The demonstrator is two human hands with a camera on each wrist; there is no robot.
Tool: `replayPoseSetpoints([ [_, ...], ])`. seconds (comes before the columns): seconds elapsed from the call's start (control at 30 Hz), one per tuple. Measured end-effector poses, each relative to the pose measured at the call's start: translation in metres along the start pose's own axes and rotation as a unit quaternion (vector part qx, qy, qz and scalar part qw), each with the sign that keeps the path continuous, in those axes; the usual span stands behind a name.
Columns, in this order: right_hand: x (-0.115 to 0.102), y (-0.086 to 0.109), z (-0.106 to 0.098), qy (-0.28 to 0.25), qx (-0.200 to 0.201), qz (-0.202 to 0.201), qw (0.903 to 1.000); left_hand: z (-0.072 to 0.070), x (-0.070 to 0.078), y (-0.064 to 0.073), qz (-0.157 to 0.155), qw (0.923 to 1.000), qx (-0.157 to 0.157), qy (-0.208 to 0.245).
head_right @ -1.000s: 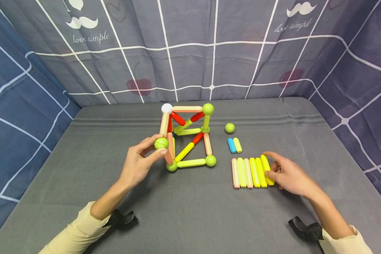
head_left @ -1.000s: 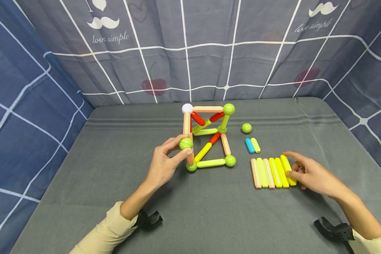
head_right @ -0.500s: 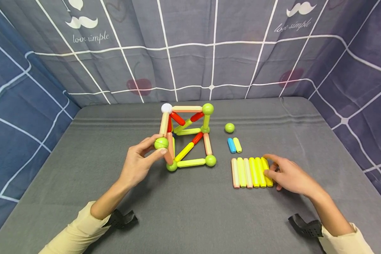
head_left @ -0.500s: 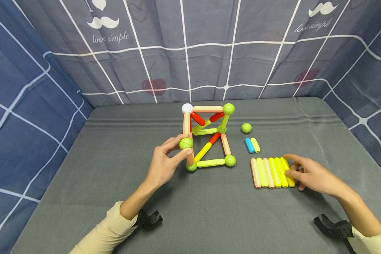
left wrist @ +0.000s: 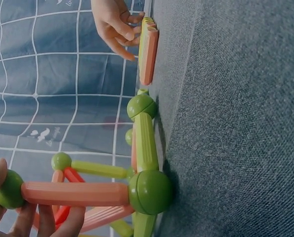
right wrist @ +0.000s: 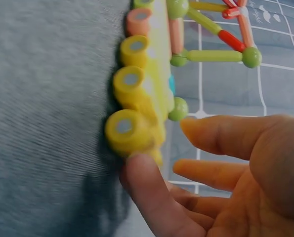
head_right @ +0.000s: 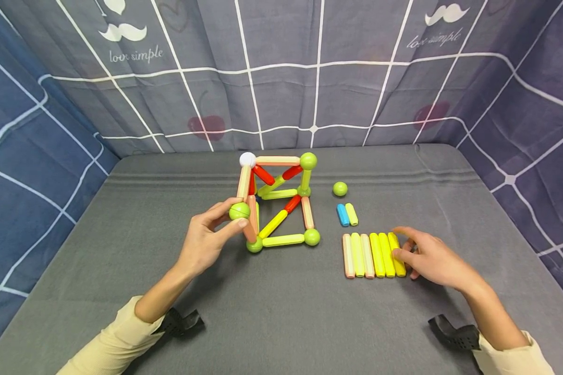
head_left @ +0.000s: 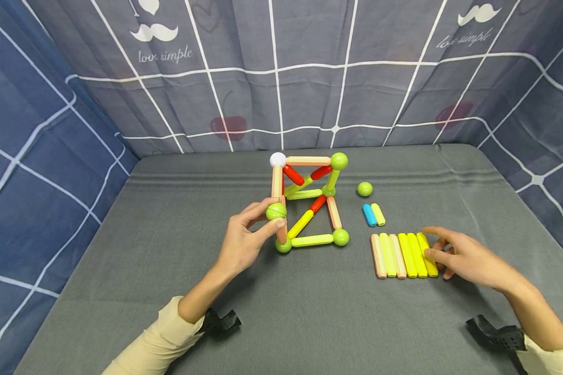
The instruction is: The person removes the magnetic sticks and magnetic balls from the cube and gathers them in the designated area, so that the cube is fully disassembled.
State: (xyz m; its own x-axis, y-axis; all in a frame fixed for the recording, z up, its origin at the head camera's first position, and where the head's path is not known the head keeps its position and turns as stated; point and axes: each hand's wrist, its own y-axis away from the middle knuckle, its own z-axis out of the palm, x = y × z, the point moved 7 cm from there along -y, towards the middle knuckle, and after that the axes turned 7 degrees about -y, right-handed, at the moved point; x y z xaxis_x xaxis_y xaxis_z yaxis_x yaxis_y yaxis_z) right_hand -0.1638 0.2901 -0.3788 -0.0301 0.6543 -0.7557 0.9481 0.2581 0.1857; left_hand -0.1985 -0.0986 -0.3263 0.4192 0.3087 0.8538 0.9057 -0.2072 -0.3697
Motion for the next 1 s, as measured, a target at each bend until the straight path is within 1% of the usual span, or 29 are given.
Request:
replayPoseSetpoints([
  [0.1,-0.010,0.000,-0.006,0.030,0.024,-0.015,0.9992,-0.001,0.001,0.000,0.002,1.0000,0.001,0.001],
  [0.23,-0.033,-0.004,-0.009,0.064,0.063,-0.059,0.9942,-0.002,0.001,0.000,0.006,1.0000,0.004,0.003],
  [0.3,-0.048,-0.007,-0.006,0.064,0.078,-0.089,0.9909,-0.002,0.001,0.000,0.004,1.0000,0.004,0.002],
  [0.37,-0.064,-0.012,0.000,0.053,0.085,-0.123,0.9873,-0.001,0.001,0.000,0.002,1.0000,0.004,0.003],
  [0.47,-0.089,-0.022,0.010,0.048,0.097,-0.176,0.9785,0.000,0.001,-0.001,0.001,1.0000,0.001,0.000],
  [0.53,-0.102,-0.032,0.018,0.042,0.099,-0.193,0.9753,0.001,0.002,-0.001,0.001,1.0000,0.000,-0.001],
  [0.6,-0.114,-0.044,0.025,0.034,0.103,-0.197,0.9744,0.001,0.002,-0.001,0.001,1.0000,0.001,-0.002],
  [0.67,-0.123,-0.057,0.034,-0.004,0.093,-0.187,0.9779,0.001,0.002,0.000,-0.001,1.0000,0.004,-0.001],
  [0.73,-0.133,-0.070,0.042,-0.043,0.084,-0.180,0.9791,0.000,0.002,0.000,-0.003,1.0000,0.007,-0.001],
  [0.83,-0.148,-0.088,0.054,-0.091,0.072,-0.181,0.9766,0.000,0.002,0.000,-0.004,1.0000,0.005,-0.003],
  [0.9,-0.158,-0.099,0.061,-0.109,0.068,-0.184,0.9745,0.001,0.002,0.000,-0.004,1.0000,0.002,-0.004],
  [1.0,-0.169,-0.113,0.071,-0.132,0.059,-0.178,0.9733,0.001,0.002,0.000,-0.004,1.0000,-0.001,-0.005],
])
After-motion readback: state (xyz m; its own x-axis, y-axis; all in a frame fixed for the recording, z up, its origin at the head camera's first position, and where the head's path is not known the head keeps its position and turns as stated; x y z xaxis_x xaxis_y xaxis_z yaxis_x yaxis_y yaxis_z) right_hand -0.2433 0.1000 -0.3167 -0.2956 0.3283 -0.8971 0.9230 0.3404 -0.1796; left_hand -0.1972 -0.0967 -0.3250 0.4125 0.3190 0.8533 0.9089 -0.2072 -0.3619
